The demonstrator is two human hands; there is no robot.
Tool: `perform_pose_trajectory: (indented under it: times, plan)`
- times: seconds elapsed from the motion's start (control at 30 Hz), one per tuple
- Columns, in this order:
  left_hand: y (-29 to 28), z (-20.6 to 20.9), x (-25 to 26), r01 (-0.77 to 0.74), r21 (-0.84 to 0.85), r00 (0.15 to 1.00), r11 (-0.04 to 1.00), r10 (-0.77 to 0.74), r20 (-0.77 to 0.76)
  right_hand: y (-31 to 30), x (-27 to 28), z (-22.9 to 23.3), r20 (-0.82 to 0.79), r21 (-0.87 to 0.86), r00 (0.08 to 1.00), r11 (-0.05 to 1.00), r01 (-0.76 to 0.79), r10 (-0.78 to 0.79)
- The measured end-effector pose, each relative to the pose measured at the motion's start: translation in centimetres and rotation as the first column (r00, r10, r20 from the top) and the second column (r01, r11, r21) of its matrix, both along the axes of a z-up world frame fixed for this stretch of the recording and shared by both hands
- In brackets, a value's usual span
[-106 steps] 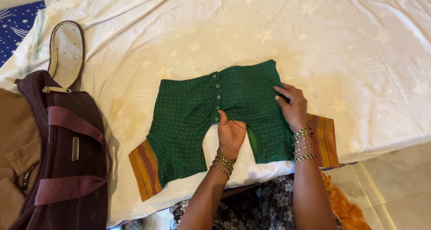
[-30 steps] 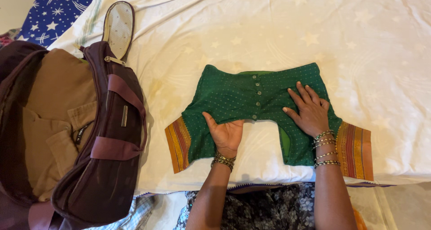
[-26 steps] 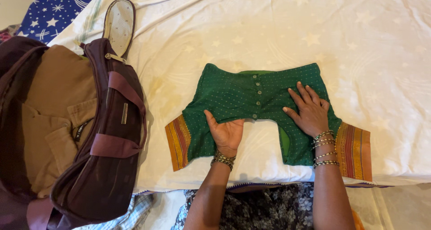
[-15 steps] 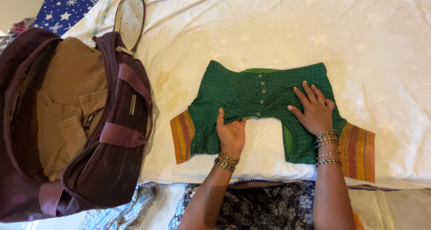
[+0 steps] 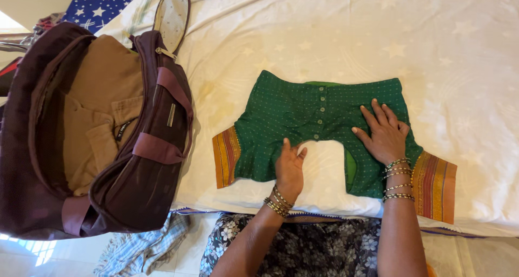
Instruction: The person takes a green blouse out of a bag on a bed and folds it into a small rectangle by hand.
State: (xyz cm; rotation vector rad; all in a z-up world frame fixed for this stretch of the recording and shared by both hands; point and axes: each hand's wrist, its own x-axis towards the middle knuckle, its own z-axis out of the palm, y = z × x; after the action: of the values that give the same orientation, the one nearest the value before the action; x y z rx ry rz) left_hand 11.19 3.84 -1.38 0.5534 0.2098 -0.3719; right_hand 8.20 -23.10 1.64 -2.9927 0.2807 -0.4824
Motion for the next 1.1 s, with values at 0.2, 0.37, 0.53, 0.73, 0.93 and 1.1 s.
perform_pose_trajectory:
  times: [0.2,0.37,0.53,0.73,0.93,1.1]
  plan:
    - [-0.8,4.8,-2.7,-0.281,0.897,0.707,0.340,-0.559,0.434,0.4,0.0,0.4,-0.002,-0.006,1.000,1.000,0.016,-0.016]
    - [-0.1,8.9,-3.9,-0.276,0.867,0.540,0.416,-0.679,0.498,0.7,0.0,0.9,-0.008,-0.018,1.000,0.999,0.030,-0.030]
    - [3.1,11.7,6.7,-0.828,0.559,0.470,0.044,-0.490,0.735,1.1,-0.2,1.2,0.047,-0.006,0.999,1.000,0.013,-0.013]
    - [5.9,8.1,14.9,-0.669,0.696,0.722,-0.259,-0.447,0.528,1.6,-0.2,1.8,0.060,-0.019,0.998,0.999,0.027,-0.026]
    - [6.5,5.9,17.1,-0.649,0.735,0.687,-0.196,-0.565,0.457,2.1,-0.2,2.1,0.052,-0.034,0.998,0.998,0.047,-0.046]
    - [6.3,5.0,17.7,-0.726,0.659,0.687,-0.198,-0.268,0.676,2.3,-0.1,2.3,0.043,-0.042,0.997,0.997,0.063,-0.061]
